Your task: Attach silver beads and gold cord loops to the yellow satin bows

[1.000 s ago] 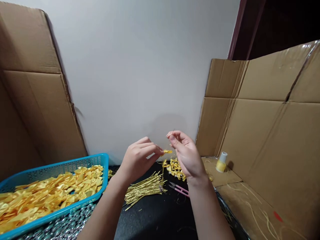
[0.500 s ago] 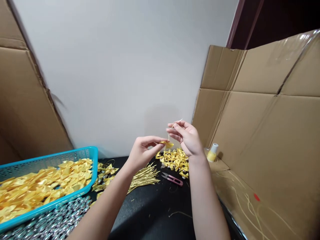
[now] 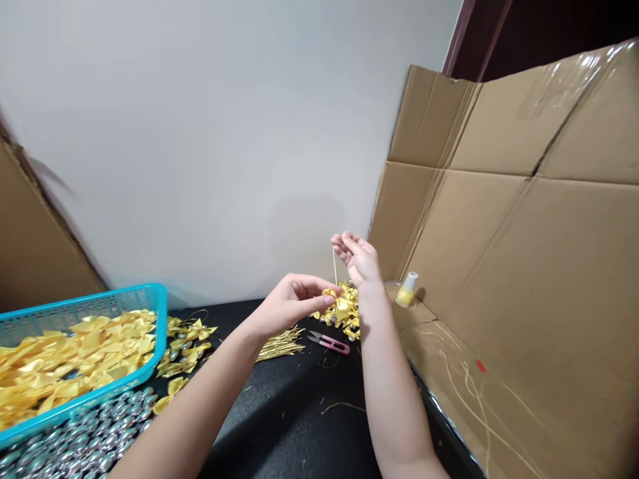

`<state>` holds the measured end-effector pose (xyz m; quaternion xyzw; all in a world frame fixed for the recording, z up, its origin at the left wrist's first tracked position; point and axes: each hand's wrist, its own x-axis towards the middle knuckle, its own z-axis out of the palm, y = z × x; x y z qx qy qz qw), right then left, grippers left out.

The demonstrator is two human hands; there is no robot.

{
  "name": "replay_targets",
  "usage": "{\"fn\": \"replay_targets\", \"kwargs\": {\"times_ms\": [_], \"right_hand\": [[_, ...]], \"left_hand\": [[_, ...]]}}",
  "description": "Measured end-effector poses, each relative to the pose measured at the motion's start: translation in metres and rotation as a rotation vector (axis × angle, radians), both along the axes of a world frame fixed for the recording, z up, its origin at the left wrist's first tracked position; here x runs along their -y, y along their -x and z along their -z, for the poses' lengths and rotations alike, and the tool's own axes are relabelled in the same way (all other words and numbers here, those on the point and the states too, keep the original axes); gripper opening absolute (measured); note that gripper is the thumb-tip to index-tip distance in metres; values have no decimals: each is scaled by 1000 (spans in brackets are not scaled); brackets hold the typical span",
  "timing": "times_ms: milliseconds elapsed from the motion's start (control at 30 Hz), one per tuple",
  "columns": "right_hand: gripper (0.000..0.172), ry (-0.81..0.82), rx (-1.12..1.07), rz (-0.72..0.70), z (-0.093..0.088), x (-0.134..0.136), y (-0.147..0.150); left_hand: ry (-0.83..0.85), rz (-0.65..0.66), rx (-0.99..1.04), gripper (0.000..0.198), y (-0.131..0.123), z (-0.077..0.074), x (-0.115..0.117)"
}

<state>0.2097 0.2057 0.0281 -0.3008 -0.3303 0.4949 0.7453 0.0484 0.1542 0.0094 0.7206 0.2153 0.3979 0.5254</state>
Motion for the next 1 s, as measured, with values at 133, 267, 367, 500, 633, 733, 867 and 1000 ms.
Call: {"fn": "replay_targets", "kwargs": {"times_ms": [133, 267, 367, 500, 633, 733, 867, 1000], "right_hand": [[14, 0, -36, 73, 8, -11, -7], [17, -11, -57, 128, 15, -22, -14], [16, -17, -92, 164, 21, -28, -17], [12, -38, -140, 191, 25, -29, -18], [11, -82, -163, 194, 29, -27, -18], [11, -107, -163, 195, 31, -26, -17], [13, -133, -141, 204, 34, -27, -17], [11, -142, -125, 224, 37, -29, -18]], "left_hand": [[22, 9, -63, 22, -3, 4, 0], [41, 52, -68, 19, -6, 8, 0], [65, 97, -70, 17, -9, 9, 1], [103, 144, -76, 18, -12, 9, 3], [135, 186, -58, 14, -13, 9, 5], [165, 216, -41, 15, -12, 9, 6], [184, 216, -20, 15, -13, 8, 5], [215, 221, -9, 15, -13, 7, 4]]}}
